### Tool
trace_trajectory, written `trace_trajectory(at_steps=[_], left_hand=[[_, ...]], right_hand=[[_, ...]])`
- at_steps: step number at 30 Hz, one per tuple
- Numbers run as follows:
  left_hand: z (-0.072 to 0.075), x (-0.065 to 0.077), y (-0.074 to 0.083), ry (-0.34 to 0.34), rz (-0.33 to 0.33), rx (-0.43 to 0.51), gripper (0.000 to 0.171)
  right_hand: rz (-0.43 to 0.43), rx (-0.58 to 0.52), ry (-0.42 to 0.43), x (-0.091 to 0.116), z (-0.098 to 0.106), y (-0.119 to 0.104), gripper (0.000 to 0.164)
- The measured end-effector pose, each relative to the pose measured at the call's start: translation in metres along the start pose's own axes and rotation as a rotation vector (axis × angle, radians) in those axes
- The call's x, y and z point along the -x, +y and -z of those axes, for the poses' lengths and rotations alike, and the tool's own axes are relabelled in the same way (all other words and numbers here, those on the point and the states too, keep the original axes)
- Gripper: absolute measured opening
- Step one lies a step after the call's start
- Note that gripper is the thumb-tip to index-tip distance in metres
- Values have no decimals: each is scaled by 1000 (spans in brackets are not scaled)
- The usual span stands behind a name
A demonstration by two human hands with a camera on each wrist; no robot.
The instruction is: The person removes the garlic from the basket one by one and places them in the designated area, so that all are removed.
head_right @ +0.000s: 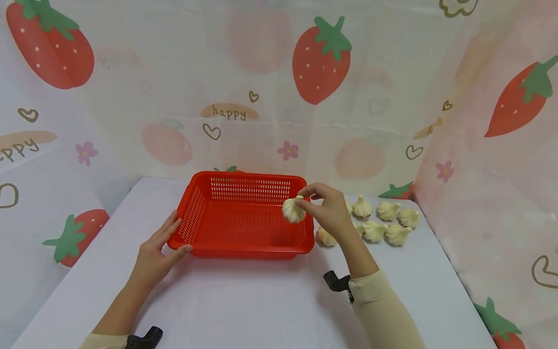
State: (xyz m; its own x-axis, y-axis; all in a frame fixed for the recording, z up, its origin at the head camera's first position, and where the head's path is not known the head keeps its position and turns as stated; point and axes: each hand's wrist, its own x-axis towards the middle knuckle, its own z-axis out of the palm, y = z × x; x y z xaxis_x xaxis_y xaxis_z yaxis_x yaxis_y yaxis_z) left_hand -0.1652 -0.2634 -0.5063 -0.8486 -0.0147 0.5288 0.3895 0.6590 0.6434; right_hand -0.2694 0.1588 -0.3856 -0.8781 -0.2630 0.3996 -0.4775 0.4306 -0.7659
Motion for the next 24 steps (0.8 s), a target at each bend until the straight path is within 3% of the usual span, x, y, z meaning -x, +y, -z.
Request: trace_trajectory(at_steps=[9, 24], left_hand=[[0, -3, 1, 9, -17, -1, 83], [-3, 1, 0, 12, -1, -10, 83]], right_hand=[[31, 9, 69, 18, 22, 8, 16], [-13, 160, 209, 60, 78, 29, 20]])
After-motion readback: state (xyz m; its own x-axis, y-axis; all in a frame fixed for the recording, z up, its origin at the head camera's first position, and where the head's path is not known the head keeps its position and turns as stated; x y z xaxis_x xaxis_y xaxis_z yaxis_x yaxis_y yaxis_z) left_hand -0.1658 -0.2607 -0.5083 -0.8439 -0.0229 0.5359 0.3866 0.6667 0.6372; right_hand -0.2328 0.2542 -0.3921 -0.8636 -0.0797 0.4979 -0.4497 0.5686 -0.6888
